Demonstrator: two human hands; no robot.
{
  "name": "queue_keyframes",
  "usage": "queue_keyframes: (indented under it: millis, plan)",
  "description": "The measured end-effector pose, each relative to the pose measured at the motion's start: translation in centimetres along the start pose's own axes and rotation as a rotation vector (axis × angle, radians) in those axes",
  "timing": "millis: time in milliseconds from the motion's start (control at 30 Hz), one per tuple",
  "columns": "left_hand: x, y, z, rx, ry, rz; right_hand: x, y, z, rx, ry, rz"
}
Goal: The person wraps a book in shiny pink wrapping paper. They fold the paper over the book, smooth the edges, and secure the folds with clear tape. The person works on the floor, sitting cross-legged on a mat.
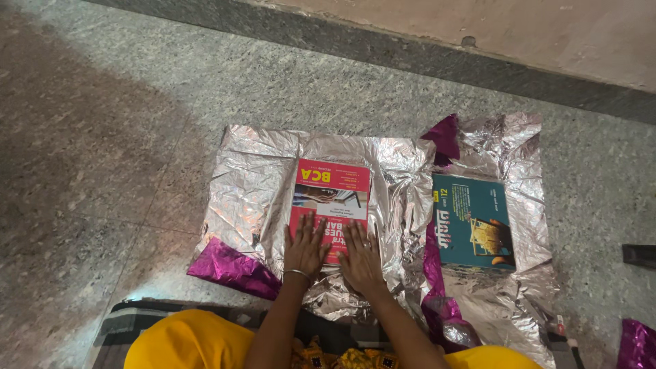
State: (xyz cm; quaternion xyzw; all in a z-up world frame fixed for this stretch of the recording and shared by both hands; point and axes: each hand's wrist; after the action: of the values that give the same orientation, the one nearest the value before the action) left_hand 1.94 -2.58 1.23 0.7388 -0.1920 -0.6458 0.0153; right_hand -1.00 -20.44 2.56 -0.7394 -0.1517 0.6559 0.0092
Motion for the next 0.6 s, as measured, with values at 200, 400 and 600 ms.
queue_keyframes:
  millis: [200, 400, 600]
  plan:
    - [-0.69, 0.26, -0.02, 0.002, 0.025, -0.034, -0.01, -0.14, 0.15, -0.003, 0.028, 0.008]
    - [-0.76, 0.16, 0.14, 0.002, 0.003, -0.032, 0.12, -0.25, 0.23, 0.004, 0.031, 0.017]
    - [-0.98, 0.07, -0.13, 0.021, 0.018, -0.026, 0.61, -0.21, 0.14, 0.029, -0.003, 0.028]
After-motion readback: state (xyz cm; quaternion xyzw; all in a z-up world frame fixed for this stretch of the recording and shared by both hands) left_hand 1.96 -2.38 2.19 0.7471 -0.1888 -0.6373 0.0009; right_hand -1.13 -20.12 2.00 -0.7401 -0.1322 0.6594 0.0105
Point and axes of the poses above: each hand's wrist, its own z-axis away from the middle knuckle, its own x-axis out of the palm, y = z × x, and after that the axes turned 8 degrees about y, right-handed
